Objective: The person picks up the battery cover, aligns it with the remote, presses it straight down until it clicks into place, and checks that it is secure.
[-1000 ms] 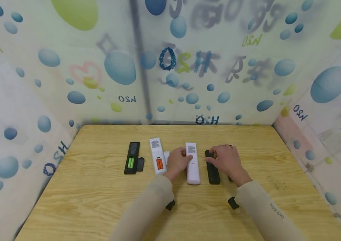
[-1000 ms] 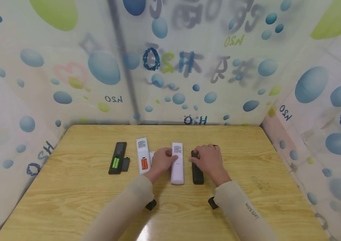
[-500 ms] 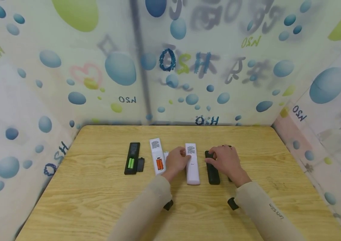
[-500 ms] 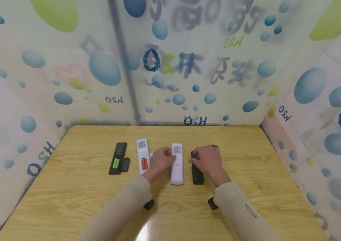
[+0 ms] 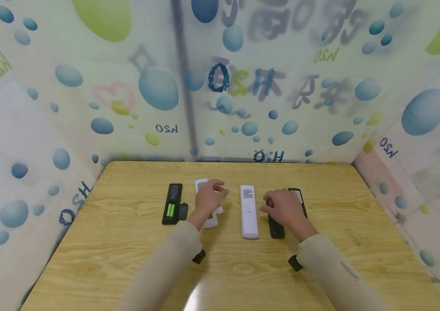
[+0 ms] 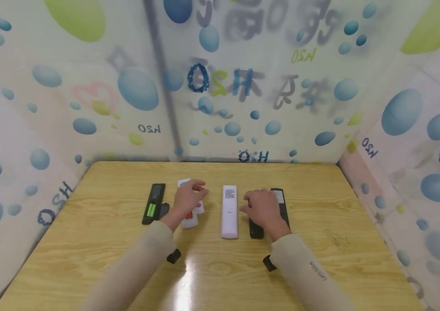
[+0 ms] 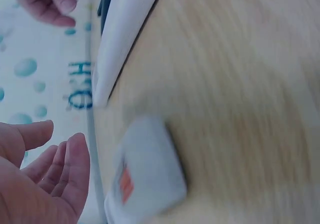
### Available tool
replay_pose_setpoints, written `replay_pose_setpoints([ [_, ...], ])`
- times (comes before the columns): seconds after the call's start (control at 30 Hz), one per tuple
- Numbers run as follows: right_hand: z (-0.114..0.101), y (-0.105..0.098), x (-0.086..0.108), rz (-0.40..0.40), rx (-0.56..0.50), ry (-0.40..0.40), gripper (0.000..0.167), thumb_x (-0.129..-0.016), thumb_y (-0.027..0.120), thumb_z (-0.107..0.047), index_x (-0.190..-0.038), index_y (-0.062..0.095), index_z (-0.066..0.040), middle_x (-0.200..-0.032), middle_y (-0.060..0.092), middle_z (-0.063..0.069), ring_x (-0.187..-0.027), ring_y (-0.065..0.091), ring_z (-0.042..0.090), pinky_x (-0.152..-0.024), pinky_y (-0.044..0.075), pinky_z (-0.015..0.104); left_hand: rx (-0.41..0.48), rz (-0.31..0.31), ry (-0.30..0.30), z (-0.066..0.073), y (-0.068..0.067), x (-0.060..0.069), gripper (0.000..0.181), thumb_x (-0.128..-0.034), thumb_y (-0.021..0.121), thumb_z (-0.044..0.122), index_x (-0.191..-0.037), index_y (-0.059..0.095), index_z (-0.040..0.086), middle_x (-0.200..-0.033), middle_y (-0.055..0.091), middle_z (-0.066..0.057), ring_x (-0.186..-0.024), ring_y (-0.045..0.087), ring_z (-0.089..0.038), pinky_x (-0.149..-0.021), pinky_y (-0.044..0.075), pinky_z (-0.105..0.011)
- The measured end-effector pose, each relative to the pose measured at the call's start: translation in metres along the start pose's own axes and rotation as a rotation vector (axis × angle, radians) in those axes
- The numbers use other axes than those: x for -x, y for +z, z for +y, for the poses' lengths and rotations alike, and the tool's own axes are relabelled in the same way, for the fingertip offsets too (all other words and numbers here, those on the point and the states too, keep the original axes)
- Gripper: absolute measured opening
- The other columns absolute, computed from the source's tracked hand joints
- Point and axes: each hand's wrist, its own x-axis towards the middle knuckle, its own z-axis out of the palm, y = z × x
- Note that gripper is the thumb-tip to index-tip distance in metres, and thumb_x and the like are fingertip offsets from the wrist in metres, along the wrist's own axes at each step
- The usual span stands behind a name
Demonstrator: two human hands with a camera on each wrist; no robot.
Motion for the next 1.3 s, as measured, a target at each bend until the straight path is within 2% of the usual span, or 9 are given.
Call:
replay_pose_setpoints([
  [0.1, -0.007, 0.004, -0.003, 0.002, -0.012, -0.015, 0.034, -0.085, 0.075, -0.039, -0.109, 0.073, -0.015, -0.075, 0.064, -0.005, -0.076, 0.055, 0.018, -0.084, 0.046, 0.047, 0.051, 0.013, -0.035, -0.006, -0.015, -0.003, 0.030, -0.0934, 0.066, 0.026, -0.121, 0.065, 0.014, -0.107, 0.068, -0.007, -0.072, 0.066, -0.020, -0.060, 0.056, -0.029],
  [0.23, -0.019, 0.009, -0.009, -0.014, -0.022, -0.038, 0.033, -0.084, 0.075, -0.040, -0.107, 0.073, -0.016, -0.080, 0.068, -0.003, -0.082, 0.058, 0.020, -0.086, 0.045, 0.048, 0.052, 0.039, -0.092, -0.014, -0.032, -0.006, 0.031, -0.0937, 0.066, 0.028, -0.122, 0.064, 0.015, -0.108, 0.067, -0.006, -0.081, 0.065, -0.020, -0.062, 0.056, -0.029],
  [0.5, -0.046, 0.016, -0.021, -0.074, -0.004, -0.064, 0.033, -0.086, 0.073, -0.042, -0.109, 0.071, -0.019, -0.088, 0.069, -0.003, -0.089, 0.058, 0.021, -0.085, 0.043, 0.044, -0.047, 0.048, -0.145, -0.027, -0.052, -0.009, 0.035, -0.0929, 0.066, 0.031, -0.122, 0.065, 0.012, -0.113, 0.069, -0.008, -0.091, 0.066, -0.024, -0.069, 0.055, -0.031],
  [0.67, -0.060, 0.018, -0.025, -0.094, 0.022, -0.082, 0.037, -0.085, 0.072, -0.045, -0.112, 0.070, -0.019, -0.091, 0.069, -0.004, -0.090, 0.057, 0.018, -0.086, 0.044, 0.043, 0.010, 0.032, -0.184, -0.035, -0.059, -0.010, 0.037, -0.0931, 0.066, 0.030, -0.125, 0.062, 0.010, -0.116, 0.066, -0.011, -0.086, 0.068, -0.026, -0.063, 0.057, -0.030],
  [0.83, -0.069, 0.021, -0.029, -0.106, 0.032, -0.101, 0.038, -0.085, 0.072, -0.046, -0.113, 0.070, -0.020, -0.093, 0.070, -0.004, -0.091, 0.057, 0.017, -0.089, 0.044, 0.042, 0.065, 0.021, -0.208, -0.039, -0.063, -0.010, 0.038, -0.0935, 0.065, 0.027, -0.127, 0.060, 0.009, -0.117, 0.064, -0.013, -0.087, 0.068, -0.031, -0.070, 0.059, -0.038],
  [1.1, -0.081, 0.028, -0.037, -0.151, 0.019, -0.105, 0.039, -0.087, 0.071, -0.045, -0.116, 0.069, -0.020, -0.093, 0.069, -0.003, -0.094, 0.057, 0.019, -0.094, 0.043, 0.044, 0.054, -0.007, -0.257, -0.041, -0.064, -0.006, 0.042, -0.0919, 0.067, 0.027, -0.129, 0.058, 0.009, -0.120, 0.063, -0.016, -0.085, 0.069, -0.028, -0.065, 0.059, -0.033],
  [1.3, -0.089, 0.038, -0.047, -0.170, 0.071, -0.115, 0.043, -0.086, 0.070, -0.048, -0.118, 0.068, -0.019, -0.109, 0.070, 0.000, -0.104, 0.057, 0.023, -0.100, 0.043, 0.046, 0.047, -0.007, -0.268, -0.041, -0.059, -0.006, 0.050, -0.0910, 0.069, 0.025, -0.134, 0.051, 0.006, -0.119, 0.063, -0.017, -0.087, 0.070, -0.027, -0.070, 0.061, -0.035],
])
